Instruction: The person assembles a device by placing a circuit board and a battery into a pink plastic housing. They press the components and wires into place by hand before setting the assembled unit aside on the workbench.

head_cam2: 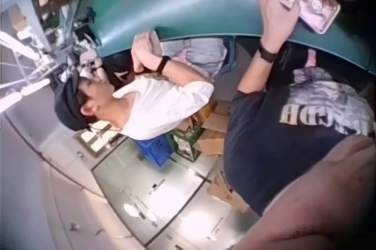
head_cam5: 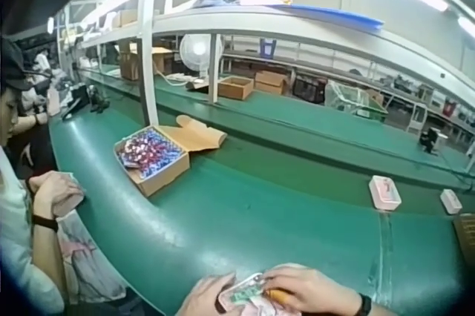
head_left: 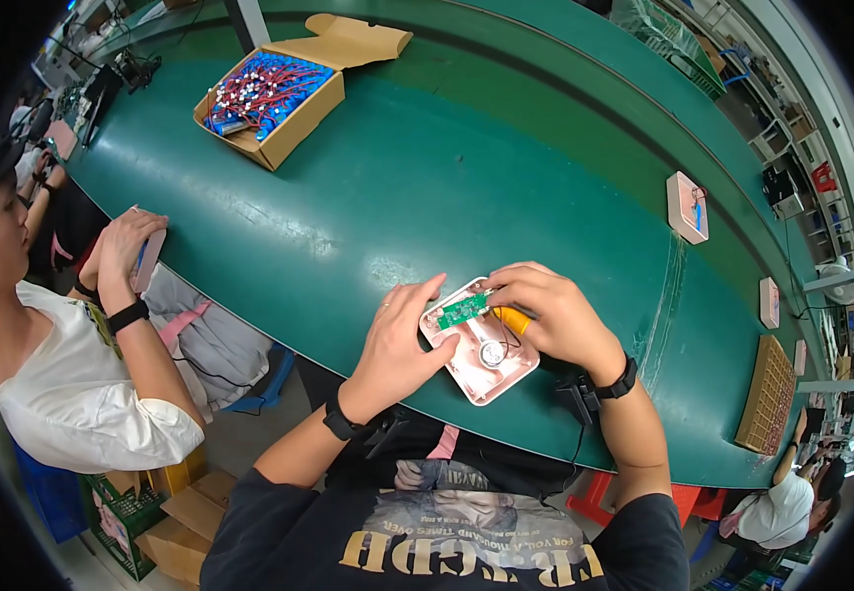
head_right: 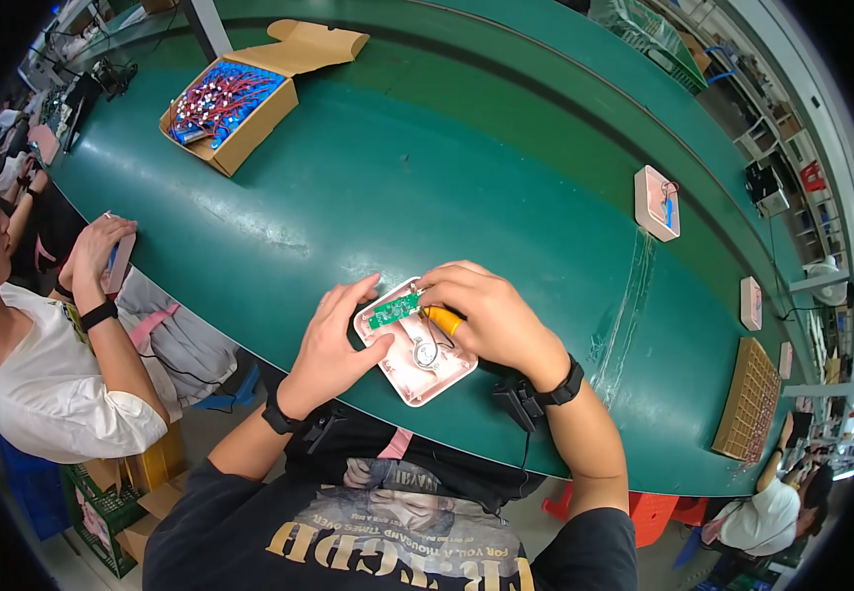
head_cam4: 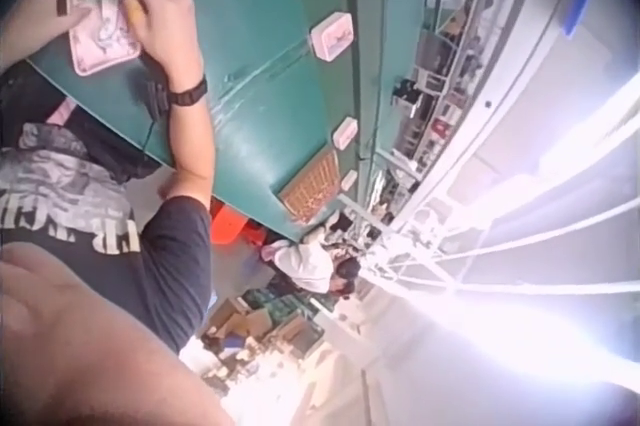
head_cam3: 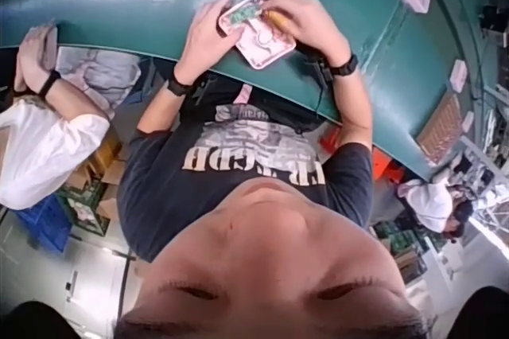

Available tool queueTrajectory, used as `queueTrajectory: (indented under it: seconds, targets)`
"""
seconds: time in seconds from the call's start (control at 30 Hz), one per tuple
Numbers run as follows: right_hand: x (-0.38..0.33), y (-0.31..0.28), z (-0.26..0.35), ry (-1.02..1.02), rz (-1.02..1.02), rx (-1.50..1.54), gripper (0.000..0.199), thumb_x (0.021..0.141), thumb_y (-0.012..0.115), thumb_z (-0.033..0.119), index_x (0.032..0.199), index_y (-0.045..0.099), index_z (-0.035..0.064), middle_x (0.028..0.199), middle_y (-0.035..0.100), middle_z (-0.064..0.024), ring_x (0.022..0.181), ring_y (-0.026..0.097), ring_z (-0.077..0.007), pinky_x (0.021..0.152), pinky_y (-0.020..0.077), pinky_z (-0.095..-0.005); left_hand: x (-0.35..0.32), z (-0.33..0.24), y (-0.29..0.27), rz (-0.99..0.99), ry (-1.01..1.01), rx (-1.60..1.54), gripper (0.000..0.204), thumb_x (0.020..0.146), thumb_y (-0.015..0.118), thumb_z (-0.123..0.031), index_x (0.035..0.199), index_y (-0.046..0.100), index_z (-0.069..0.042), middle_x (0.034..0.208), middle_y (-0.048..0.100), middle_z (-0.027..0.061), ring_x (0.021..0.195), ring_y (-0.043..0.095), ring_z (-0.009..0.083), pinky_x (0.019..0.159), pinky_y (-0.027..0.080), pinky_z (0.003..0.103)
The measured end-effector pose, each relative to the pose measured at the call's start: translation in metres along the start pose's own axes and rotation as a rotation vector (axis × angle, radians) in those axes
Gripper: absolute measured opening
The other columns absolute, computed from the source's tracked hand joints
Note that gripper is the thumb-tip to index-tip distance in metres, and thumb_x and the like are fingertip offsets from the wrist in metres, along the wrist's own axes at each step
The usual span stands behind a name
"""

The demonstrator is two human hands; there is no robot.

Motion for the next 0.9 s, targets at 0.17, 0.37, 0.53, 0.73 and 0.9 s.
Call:
queueTrajectory:
  seconds: [0.17, 0.37, 0.53, 0.73, 0.9]
  targets:
    - [0.004, 0.007, 0.018, 0.01, -0.035, -0.176, 0.019, 0.08, 0.077, 0.003, 0.099, 0.074, 0.0035, 0.118, 0.072, -0.0109, 0.11, 0.068, -0.0313, 0.092, 0.0571, -0.0401, -0.006, 0.004, 0.001, 0.01, -0.022, 0.045, 0.052, 0.086, 0.075, -0.012, 0.134, 0.059, -0.004, 0.123, 0.069, 0.0146, 0.116, 0.066, 0.033, 0.12, 0.034, 0.057]
    - [0.0, 0.009, 0.015, 0.037, 0.046, -0.258, 0.017, 0.08, 0.076, 0.004, 0.097, 0.076, 0.0026, 0.118, 0.071, -0.0103, 0.109, 0.068, -0.0303, 0.092, 0.0575, -0.04, -0.006, 0.003, 0.003, -0.056, 0.048, 0.046, 0.035, 0.086, 0.075, -0.01, 0.12, 0.067, -0.005, 0.114, 0.073, 0.0108, 0.099, 0.072, 0.0328, 0.114, 0.044, 0.055]
    - [-0.001, 0.012, 0.011, 0.048, 0.037, -0.268, 0.018, 0.081, 0.075, 0.003, 0.098, 0.078, 0.0026, 0.118, 0.072, -0.0117, 0.109, 0.068, -0.0299, 0.091, 0.0576, -0.0387, -0.005, 0.003, 0.006, -0.08, 0.213, 0.179, 0.022, 0.086, 0.076, -0.01, 0.107, 0.072, -0.005, 0.111, 0.073, 0.0106, 0.091, 0.073, 0.0327, 0.105, 0.054, 0.052]
    - [-0.001, 0.015, 0.01, 0.088, 0.064, -0.294, 0.02, 0.082, 0.073, 0.002, 0.101, 0.079, 0.0021, 0.117, 0.072, -0.0131, 0.111, 0.067, -0.0311, 0.093, 0.0569, -0.0384, -0.002, -0.002, 0.006, -0.072, 0.22, 0.244, 0.013, 0.086, 0.076, -0.009, 0.099, 0.076, -0.005, 0.114, 0.073, 0.0125, 0.09, 0.074, 0.0336, 0.097, 0.059, 0.045]
    - [-0.002, 0.017, 0.011, 0.102, 0.073, -0.326, 0.019, 0.083, 0.072, 0.001, 0.101, 0.079, 0.0012, 0.12, 0.071, -0.0135, 0.112, 0.067, -0.0322, 0.096, 0.0556, -0.0395, -0.003, -0.006, 0.005, -0.067, 0.191, 0.308, 0.014, 0.086, 0.076, -0.01, 0.099, 0.076, -0.004, 0.112, 0.072, 0.0129, 0.094, 0.073, 0.0349, 0.092, 0.06, 0.043]
Point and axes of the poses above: each hand's wrist, its own x-axis towards the middle knuckle, its own y-axis out of the palm, z = x × y, the point moved 2 cm from there along x, towards the middle knuckle
